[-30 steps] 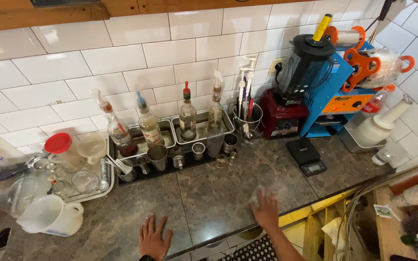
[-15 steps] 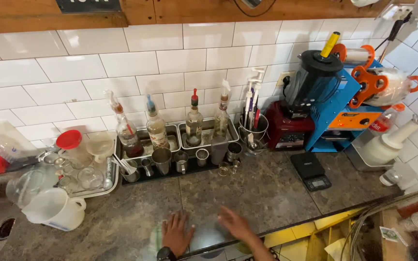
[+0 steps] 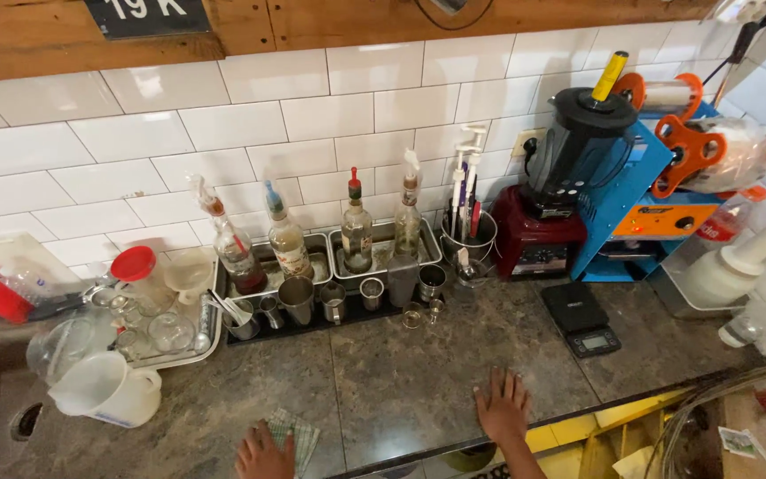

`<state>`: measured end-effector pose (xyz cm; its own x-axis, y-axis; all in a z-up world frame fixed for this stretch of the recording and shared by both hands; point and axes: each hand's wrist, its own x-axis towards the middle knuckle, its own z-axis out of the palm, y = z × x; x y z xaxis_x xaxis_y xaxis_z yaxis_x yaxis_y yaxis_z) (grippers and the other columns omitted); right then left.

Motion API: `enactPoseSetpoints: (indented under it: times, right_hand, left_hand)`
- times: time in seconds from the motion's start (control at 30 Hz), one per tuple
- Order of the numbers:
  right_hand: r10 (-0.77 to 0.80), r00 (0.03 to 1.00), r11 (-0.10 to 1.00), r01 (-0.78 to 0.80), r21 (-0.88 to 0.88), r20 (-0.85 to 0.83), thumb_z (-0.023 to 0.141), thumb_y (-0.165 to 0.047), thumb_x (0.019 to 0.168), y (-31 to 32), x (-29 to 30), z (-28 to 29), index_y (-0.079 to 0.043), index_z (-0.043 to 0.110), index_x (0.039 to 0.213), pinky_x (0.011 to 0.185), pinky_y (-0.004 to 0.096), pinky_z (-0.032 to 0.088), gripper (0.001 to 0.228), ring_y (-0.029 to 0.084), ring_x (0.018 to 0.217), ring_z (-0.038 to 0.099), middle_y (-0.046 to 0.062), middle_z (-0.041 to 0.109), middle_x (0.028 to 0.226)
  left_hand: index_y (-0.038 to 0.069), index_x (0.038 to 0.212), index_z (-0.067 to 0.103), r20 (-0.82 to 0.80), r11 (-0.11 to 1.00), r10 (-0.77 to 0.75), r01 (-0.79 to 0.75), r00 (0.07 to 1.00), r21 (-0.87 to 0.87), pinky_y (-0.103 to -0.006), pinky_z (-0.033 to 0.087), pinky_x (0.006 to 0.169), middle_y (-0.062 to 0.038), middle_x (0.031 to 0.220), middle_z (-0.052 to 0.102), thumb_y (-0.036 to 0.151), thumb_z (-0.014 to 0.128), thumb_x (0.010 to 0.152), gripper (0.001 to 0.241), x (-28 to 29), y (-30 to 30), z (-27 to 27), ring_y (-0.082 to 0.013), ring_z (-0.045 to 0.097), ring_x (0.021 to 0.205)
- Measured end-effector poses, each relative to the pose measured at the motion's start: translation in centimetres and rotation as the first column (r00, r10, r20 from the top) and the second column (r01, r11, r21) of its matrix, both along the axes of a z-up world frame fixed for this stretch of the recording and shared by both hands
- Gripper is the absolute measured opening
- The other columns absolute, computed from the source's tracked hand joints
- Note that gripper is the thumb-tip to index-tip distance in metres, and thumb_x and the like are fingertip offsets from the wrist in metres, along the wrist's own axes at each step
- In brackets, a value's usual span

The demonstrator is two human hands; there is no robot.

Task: Wiping down the coffee shop counter and a digital scale using a cloth.

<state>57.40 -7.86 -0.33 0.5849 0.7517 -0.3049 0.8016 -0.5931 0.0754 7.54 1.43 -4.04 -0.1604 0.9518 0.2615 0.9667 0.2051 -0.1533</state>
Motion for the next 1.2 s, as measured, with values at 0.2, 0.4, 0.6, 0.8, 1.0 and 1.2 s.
enactPoseSetpoints:
  times: [0.2, 0.4, 0.6, 0.8, 1.0, 1.2]
  right_hand:
    - [-0.004, 0.996, 0.984, -0.013, 0.177, 0.093, 0.026, -0.074, 0.1, -0.6, 0.1, -1.8, -0.023, 0.021, 0.165, 0.126, 0.053, 0.02, 0.083, 0.031, 0.161, 0.014, 0.007, 0.011, 0.176]
    - [0.026, 0.992, 0.978, -0.051, 0.204, 0.122, 0.024, -0.074, 0.099, -0.7, 0.4, -3.8, -0.025, 0.016, 0.166, 0.125, 0.058, 0.013, 0.083, 0.034, 0.161, 0.009, 0.008, 0.006, 0.176]
    - [-0.004, 1.0, 0.991, 0.007, 0.133, -0.017, 0.021, -0.077, 0.099, -0.4, -0.1, -1.2, -0.028, 0.011, 0.168, 0.126, 0.055, 0.009, 0.085, 0.032, 0.162, 0.003, 0.005, 0.002, 0.177]
    - [0.025, 0.989, 0.931, -0.076, 0.356, 0.147, 0.031, -0.074, 0.098, -0.4, 1.2, -7.2, -0.026, 0.023, 0.164, 0.123, 0.061, 0.017, 0.081, 0.035, 0.16, 0.011, 0.007, 0.012, 0.174]
    - [0.006, 1.0, 0.992, -0.009, 0.124, 0.03, 0.026, -0.076, 0.099, -0.6, -0.1, -1.6, -0.031, 0.006, 0.167, 0.129, 0.06, 0.01, 0.084, 0.033, 0.162, 0.001, 0.005, -0.003, 0.176]
    - [0.022, 1.0, 0.996, -0.023, 0.086, 0.007, 0.024, -0.075, 0.101, -0.5, 0.1, -1.4, -0.026, 0.008, 0.168, 0.127, 0.058, 0.007, 0.084, 0.035, 0.161, 0.004, 0.01, 0.004, 0.175]
  left_hand:
    - [0.019, 0.165, 0.006, 0.111, 0.905, -0.166, 0.196, 0.98, -0.377, -0.0541, 0.016, 0.126, 0.0, 0.173, 0.009, 0.08, 0.021, 0.094, 0.095, 5.9, 1.0, 4.9, -0.0321, 0.01, 0.16]
    - [0.017, 0.163, 0.02, 0.323, 0.658, -0.52, 0.612, 0.791, -0.439, -0.0558, 0.023, 0.12, -0.009, 0.172, 0.01, 0.049, 0.045, 0.1, 0.076, 13.9, 0.1, 8.0, -0.044, 0.012, 0.155]
    - [0.039, 0.165, 0.021, -0.29, 0.459, -0.817, 0.867, 0.498, 0.196, -0.0454, 0.007, 0.131, 0.001, 0.178, 0.011, 0.076, 0.03, 0.098, 0.077, 10.8, -3.6, 3.5, -0.0245, 0.009, 0.163]
    - [0.01, 0.161, 0.022, 0.533, 0.784, -0.437, 0.597, 0.724, -0.169, -0.0538, 0.024, 0.123, -0.018, 0.17, 0.017, 0.051, 0.051, 0.1, 0.079, 3.4, -2.6, 4.5, -0.0387, 0.024, 0.154]
    - [0.017, 0.165, 0.008, 0.216, 0.885, 0.097, 0.015, 0.972, -0.465, -0.044, 0.008, 0.13, -0.01, 0.175, 0.004, 0.073, 0.025, 0.096, 0.091, 3.0, 1.3, 5.3, -0.0291, 0.003, 0.162]
    - [0.013, 0.158, 0.034, 0.395, 0.846, -0.496, 0.533, 0.773, 0.019, -0.0464, 0.028, 0.121, -0.01, 0.165, 0.032, 0.065, 0.063, 0.087, 0.092, 11.9, 1.6, 4.6, -0.0332, 0.028, 0.152]
